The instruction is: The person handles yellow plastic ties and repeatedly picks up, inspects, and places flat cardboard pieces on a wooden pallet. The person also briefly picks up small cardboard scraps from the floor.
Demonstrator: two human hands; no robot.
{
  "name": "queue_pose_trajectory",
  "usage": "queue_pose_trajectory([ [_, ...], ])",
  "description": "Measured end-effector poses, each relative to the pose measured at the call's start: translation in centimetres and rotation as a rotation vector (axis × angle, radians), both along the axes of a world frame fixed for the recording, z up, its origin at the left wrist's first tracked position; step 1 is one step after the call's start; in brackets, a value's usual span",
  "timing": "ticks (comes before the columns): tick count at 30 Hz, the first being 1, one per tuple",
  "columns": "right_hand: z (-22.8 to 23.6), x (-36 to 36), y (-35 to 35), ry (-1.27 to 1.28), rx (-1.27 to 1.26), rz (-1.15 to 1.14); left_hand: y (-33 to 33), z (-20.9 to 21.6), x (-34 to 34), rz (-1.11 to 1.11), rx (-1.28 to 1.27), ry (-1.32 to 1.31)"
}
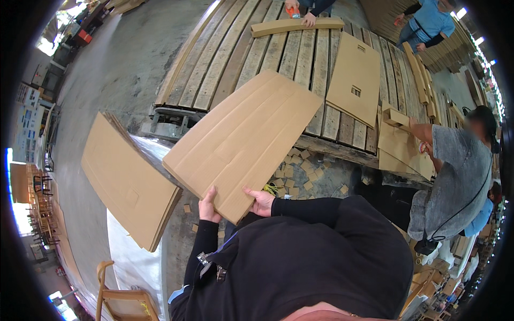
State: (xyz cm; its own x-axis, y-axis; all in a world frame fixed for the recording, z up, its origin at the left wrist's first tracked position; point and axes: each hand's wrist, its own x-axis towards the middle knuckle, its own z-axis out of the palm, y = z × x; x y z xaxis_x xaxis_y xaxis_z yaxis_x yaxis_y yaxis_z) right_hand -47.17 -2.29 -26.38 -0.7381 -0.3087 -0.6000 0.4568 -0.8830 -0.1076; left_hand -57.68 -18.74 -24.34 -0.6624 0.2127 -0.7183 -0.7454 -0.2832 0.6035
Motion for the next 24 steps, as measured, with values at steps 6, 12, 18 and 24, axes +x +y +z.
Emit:
queue_pose_trajectory([
  [6,-0.6,0.1,7.3,0.282,0.342,0.912,-5.6,2.2,-0.9,-0.061,-0.195,0.268],
  [12,-7.0,-6.7,22.2,0.147,1.743,0.619,-10.7,7.3,-0.6,-0.05,-0.301,0.189],
  [18,-13.2,-12.1,21.9,0.058,1.816,0.721,-11.7,9.5,1.2,-0.006,-0.425,0.209],
  [24,-13.3,-12.9,21.3,0.11,1.954,0.934,-10.4,11.1,0.8,-0.017,-0.383,0.24],
])
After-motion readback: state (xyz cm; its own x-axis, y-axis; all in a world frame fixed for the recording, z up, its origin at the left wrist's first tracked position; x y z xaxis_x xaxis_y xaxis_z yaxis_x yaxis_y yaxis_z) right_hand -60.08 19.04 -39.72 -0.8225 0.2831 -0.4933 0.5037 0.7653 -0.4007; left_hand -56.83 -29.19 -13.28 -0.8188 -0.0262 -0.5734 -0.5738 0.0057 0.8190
